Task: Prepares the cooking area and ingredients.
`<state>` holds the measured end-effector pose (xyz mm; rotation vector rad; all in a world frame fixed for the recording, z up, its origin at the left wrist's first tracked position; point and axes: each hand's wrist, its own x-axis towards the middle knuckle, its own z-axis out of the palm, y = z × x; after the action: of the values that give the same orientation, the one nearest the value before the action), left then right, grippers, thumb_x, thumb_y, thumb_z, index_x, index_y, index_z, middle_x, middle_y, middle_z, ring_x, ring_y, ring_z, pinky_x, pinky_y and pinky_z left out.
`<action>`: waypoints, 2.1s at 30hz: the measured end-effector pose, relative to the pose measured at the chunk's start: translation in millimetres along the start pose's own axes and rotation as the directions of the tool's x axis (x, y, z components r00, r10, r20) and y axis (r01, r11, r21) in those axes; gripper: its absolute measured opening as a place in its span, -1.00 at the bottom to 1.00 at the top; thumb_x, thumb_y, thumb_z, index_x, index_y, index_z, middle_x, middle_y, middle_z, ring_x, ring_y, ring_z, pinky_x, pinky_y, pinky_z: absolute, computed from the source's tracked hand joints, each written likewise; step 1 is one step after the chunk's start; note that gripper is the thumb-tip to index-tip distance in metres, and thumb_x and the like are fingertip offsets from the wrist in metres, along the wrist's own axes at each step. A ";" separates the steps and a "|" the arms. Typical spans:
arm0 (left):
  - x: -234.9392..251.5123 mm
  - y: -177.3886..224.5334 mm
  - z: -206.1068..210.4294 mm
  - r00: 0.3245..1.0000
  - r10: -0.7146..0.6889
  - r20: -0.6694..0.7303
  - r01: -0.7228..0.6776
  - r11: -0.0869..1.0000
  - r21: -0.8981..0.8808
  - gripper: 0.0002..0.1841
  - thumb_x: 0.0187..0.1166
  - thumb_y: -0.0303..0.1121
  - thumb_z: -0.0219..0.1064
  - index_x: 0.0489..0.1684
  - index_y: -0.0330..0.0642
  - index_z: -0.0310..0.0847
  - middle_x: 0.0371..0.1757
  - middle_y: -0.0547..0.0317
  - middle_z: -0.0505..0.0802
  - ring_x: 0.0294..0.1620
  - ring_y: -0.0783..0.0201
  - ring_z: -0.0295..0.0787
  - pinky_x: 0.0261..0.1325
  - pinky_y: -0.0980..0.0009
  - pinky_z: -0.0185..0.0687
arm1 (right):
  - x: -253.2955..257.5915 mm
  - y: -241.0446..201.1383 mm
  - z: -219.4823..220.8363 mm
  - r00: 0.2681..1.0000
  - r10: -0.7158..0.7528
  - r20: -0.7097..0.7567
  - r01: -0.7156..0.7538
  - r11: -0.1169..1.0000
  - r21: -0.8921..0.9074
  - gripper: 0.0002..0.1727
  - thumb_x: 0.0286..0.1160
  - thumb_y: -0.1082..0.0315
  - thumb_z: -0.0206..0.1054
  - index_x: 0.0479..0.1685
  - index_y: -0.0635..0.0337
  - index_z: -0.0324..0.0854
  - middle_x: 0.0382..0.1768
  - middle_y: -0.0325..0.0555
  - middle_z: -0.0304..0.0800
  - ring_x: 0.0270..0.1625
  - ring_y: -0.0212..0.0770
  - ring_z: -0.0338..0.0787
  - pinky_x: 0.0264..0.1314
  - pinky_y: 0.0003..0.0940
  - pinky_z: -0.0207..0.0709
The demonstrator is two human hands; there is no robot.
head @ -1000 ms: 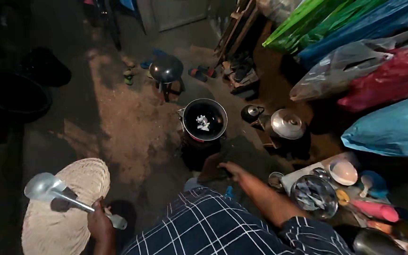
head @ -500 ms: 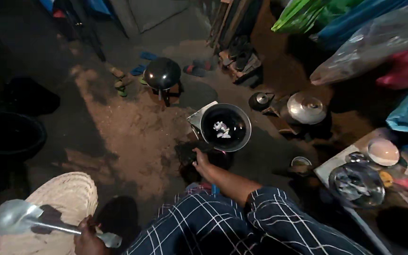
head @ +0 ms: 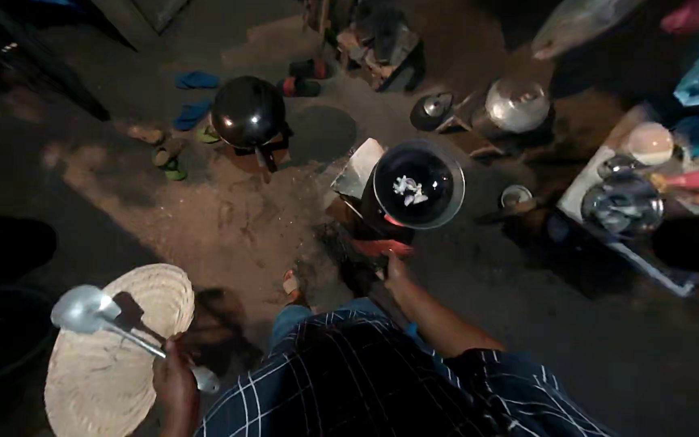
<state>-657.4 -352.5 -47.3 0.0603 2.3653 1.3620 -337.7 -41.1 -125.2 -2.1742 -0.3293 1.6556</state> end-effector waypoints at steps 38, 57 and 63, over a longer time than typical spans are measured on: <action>146.3 11.9 64.2 0.929 0.106 0.355 -0.163 0.977 0.135 -0.58 0.85 -0.24 0.03 0.37 -0.46 0.47 0.10 0.07 0.69 -0.32 0.59 0.54 -0.22 0.63 0.51 | 64.5 103.9 55.5 1.000 -0.004 -0.016 -0.004 0.887 -0.463 -0.39 0.62 0.32 0.39 0.61 0.38 0.37 0.41 0.35 0.63 0.41 0.16 0.69 0.48 0.07 0.54; 180.6 -106.3 104.9 0.931 -0.103 0.351 0.026 0.975 0.219 -0.60 0.82 -0.31 -0.07 0.43 -0.44 0.28 0.19 0.31 0.65 0.04 0.62 0.62 0.12 0.53 0.62 | 287.6 84.8 174.1 0.941 0.061 0.333 0.338 -0.188 -0.922 -0.53 0.66 0.43 0.27 0.54 0.34 0.56 0.85 0.23 0.08 0.79 0.39 0.23 0.67 0.37 0.30; 178.5 -113.2 116.8 0.924 -0.084 0.374 0.006 0.979 0.205 -0.61 0.81 -0.31 -0.04 0.41 -0.43 0.30 0.22 0.31 0.67 0.09 0.61 0.64 0.14 0.53 0.64 | 330.9 68.0 158.8 0.980 -0.013 0.198 0.196 -0.072 -0.978 -0.53 0.69 0.37 0.27 0.57 0.19 0.58 0.87 0.24 0.05 0.72 0.44 0.34 0.56 0.44 0.40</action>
<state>-759.4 -273.7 -251.6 0.2995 2.1453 0.9800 -402.0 59.2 -479.0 -2.6689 -2.5012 1.5005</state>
